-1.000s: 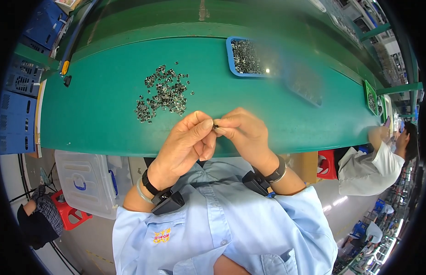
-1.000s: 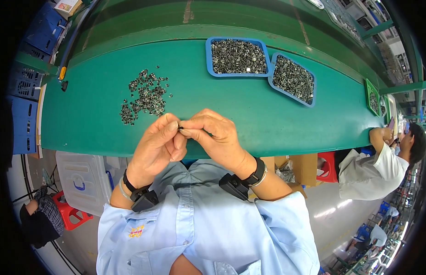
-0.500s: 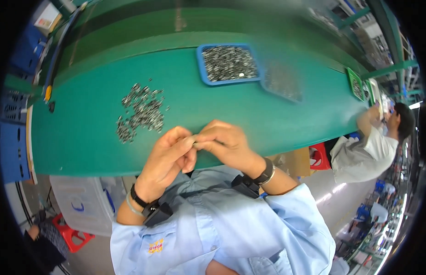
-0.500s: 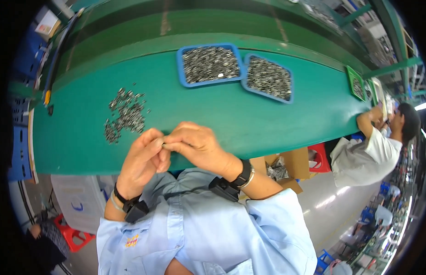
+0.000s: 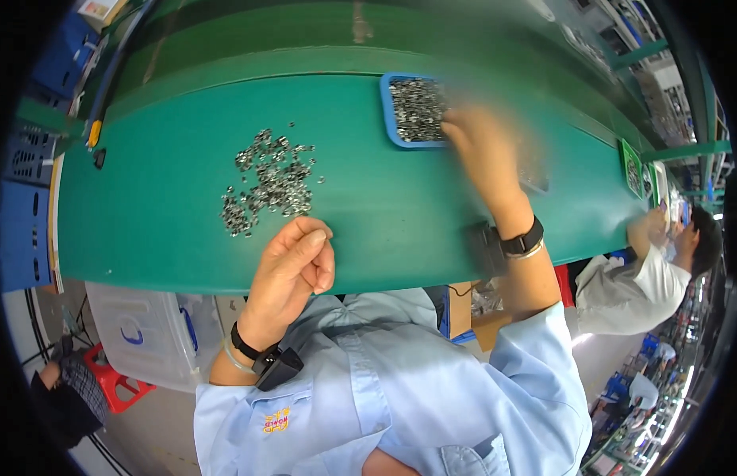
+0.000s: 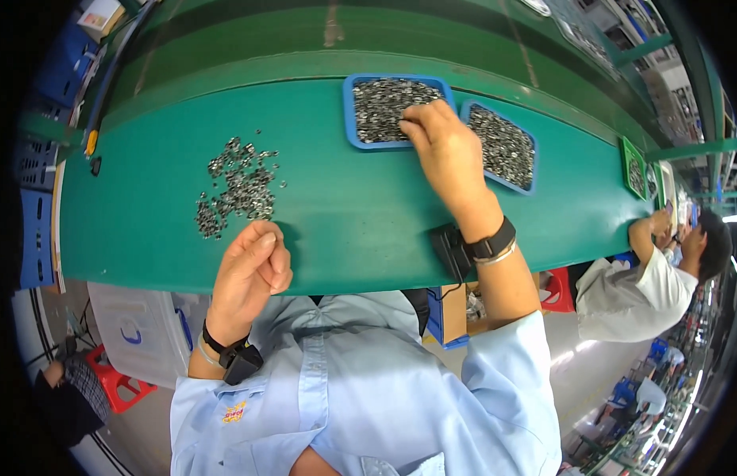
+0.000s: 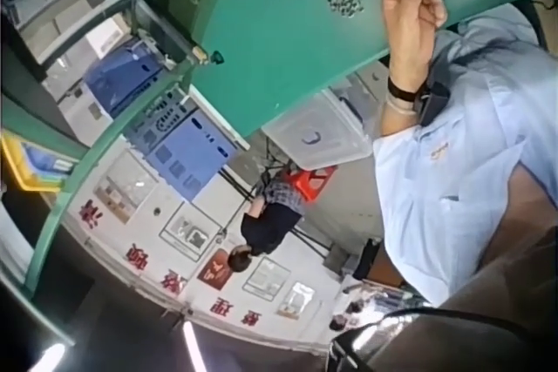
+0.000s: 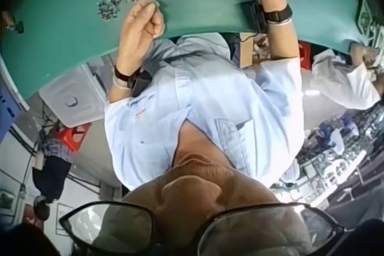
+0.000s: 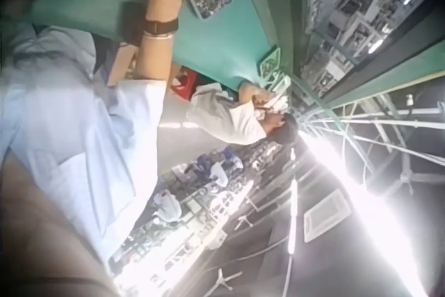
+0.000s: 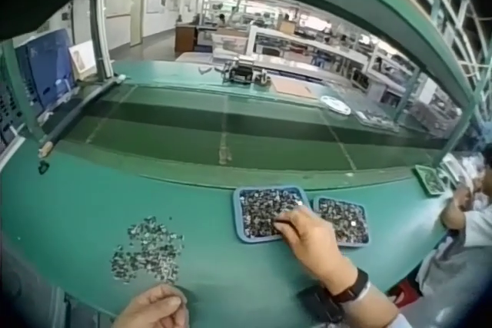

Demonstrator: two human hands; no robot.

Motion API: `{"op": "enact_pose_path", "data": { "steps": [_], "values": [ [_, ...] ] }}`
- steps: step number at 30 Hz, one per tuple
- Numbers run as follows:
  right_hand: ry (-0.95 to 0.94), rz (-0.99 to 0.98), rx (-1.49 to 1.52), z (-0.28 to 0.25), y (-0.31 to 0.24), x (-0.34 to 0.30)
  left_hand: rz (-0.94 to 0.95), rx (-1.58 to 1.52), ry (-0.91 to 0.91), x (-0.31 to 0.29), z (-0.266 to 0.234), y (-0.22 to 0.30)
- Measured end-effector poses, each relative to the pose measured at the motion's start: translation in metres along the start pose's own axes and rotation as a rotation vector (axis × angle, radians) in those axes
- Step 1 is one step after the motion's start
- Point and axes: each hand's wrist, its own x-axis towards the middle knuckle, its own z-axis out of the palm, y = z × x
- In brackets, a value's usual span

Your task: The person is manually assembling small metal components on an industrial production line.

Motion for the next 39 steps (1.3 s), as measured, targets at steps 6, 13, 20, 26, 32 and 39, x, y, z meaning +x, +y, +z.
{"op": "enact_pose_path", "data": {
  "steps": [6,13,20,26,32,39],
  "values": [
    [-0.245,-0.213,0.167,0.05,-0.075,-0.01,0.015,-0.003,0.005,-0.009,-0.012,0.002],
    [-0.292,-0.251,0.319,0.068,-0.09,-0.01,0.056,0.039,0.027,-0.014,-0.014,0.007],
    [-0.476,-0.028,0.665,0.024,-0.097,-0.027,0.074,0.176,0.078,0.0,0.007,0.007],
    [-0.39,-0.054,0.626,0.013,-0.094,-0.041,0.009,0.144,-0.083,0.009,0.012,-0.001],
    [-0.166,-0.152,0.5,0.013,-0.094,-0.06,0.044,0.182,-0.008,0.01,0.022,-0.015],
    [-0.064,-0.196,0.536,0.017,-0.086,-0.068,0.067,0.216,0.05,0.003,0.034,-0.015]
  ]
}}
